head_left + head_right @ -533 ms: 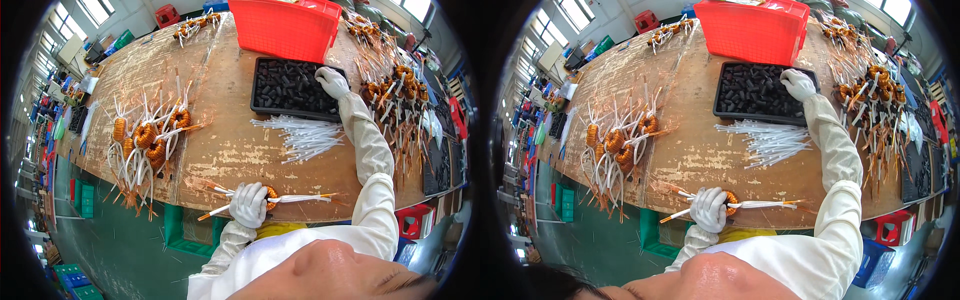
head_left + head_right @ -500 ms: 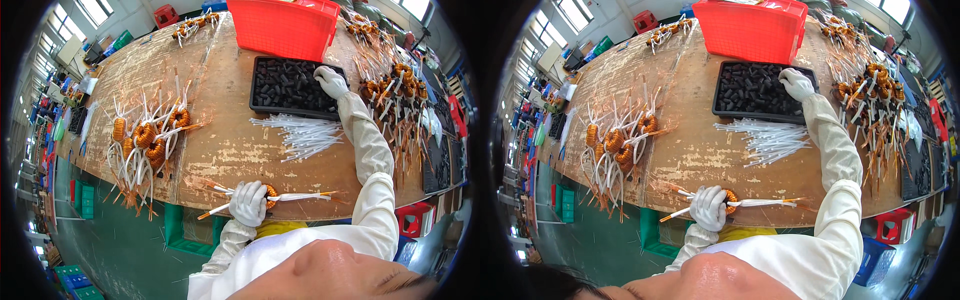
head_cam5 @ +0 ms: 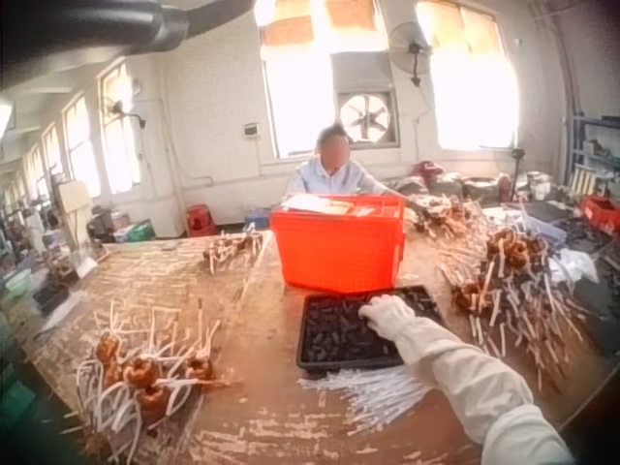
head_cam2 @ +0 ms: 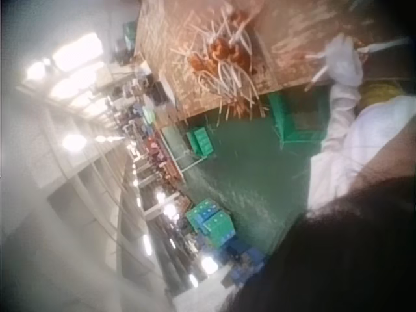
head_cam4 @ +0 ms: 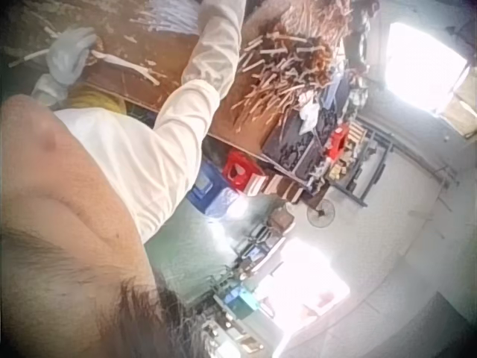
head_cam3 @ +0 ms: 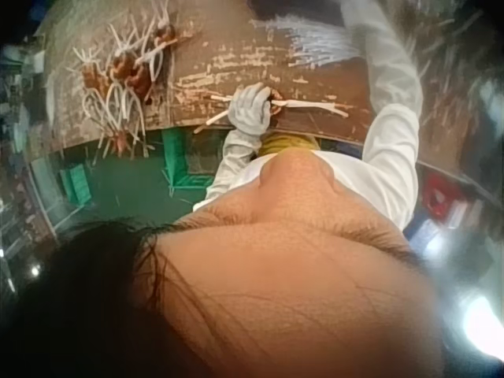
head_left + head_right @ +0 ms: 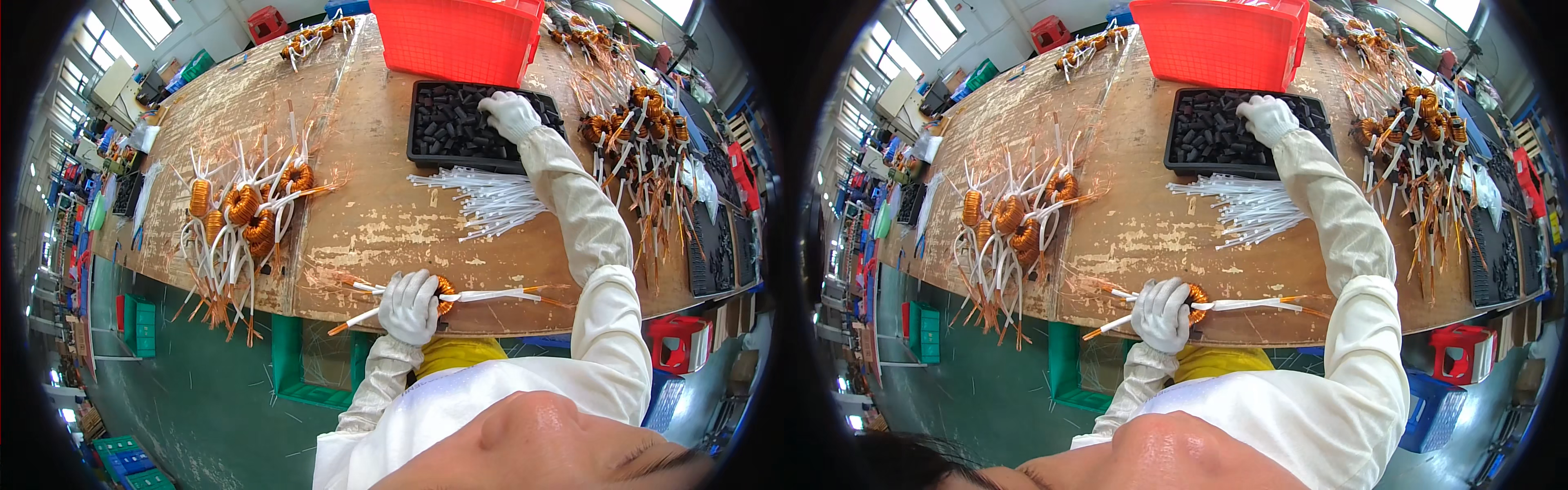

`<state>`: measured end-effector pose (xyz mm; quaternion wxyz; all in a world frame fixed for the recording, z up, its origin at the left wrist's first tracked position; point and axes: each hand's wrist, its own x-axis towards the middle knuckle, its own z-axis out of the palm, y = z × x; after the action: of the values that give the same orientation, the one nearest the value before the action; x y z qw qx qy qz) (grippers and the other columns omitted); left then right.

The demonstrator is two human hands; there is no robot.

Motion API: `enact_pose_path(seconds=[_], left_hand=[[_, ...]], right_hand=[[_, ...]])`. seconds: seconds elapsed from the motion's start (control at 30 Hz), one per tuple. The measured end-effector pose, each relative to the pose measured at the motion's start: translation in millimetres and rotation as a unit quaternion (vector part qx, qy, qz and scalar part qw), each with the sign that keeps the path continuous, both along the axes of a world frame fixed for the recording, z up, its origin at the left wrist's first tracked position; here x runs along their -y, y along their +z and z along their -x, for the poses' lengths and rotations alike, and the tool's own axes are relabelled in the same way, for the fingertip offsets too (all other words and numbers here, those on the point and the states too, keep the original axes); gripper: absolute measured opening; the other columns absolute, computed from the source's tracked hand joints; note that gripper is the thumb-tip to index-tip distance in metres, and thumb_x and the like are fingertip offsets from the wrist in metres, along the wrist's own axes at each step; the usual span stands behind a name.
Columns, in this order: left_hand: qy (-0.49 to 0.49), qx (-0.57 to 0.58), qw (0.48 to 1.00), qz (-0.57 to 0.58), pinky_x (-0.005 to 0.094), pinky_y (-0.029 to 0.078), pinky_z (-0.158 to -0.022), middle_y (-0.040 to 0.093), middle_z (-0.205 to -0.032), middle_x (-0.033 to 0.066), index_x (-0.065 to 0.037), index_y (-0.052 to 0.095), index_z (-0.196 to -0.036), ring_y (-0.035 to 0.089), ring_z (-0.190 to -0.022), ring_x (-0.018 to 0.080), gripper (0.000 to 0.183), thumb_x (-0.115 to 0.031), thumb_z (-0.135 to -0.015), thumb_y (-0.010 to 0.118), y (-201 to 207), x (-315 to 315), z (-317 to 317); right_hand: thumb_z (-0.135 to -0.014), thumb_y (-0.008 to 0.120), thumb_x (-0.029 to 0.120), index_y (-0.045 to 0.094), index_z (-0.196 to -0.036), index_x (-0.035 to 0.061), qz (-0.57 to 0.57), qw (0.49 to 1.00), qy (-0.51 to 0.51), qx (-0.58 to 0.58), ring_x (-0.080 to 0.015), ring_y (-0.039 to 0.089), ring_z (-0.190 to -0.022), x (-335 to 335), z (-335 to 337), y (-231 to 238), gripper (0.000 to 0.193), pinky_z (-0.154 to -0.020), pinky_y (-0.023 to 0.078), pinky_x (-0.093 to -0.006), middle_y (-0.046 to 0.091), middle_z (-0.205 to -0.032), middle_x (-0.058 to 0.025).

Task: Assembling electrical inductor components by attaching wires and securing them with zip ties and tape.

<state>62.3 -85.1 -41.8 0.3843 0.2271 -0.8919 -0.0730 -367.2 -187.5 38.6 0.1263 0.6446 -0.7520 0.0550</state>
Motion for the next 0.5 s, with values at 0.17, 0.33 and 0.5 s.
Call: enact_pose_path(seconds=[0.17,0.33,0.5], left_hand=[[-0.007,-0.002,1.000,0.006,0.0509,0.049,-0.104,0.069,-0.119,0.0126,-0.008,0.067,-0.120,0.068,-0.108,0.0313,0.029,-0.016,-0.094,0.059,-1,-1,-2],[-0.013,-0.003,1.000,-0.009,0.0484,0.047,-0.105,0.069,-0.119,0.0129,-0.007,0.067,-0.120,0.067,-0.109,0.0315,0.029,-0.015,-0.094,0.060,-3,2,-1],[-0.002,-0.003,1.000,0.005,0.0483,0.048,-0.103,0.069,-0.119,0.0144,-0.007,0.068,-0.118,0.066,-0.109,0.0339,0.026,-0.011,-0.093,0.062,7,3,5]], right_hand=[[-0.096,0.060,0.020,0.067,-0.123,0.0118,0.235,0.895,-0.062,0.373,-0.0295,0.069,-0.092,-21,13,3,0.029,-0.086,0.058,-0.0409,0.071,-0.104,-0.0111],[-0.106,0.050,0.016,0.062,-0.118,0.0063,0.189,0.299,-0.002,0.935,-0.0129,0.054,-0.064,-95,2,26,0.020,-0.058,0.050,-0.0284,0.064,-0.087,-0.0029],[-0.111,0.045,0.027,0.061,-0.119,0.0067,0.128,0.261,0.110,0.950,-0.0085,0.035,-0.060,-205,-48,20,0.027,-0.054,0.034,-0.0244,0.045,-0.075,0.0039]])
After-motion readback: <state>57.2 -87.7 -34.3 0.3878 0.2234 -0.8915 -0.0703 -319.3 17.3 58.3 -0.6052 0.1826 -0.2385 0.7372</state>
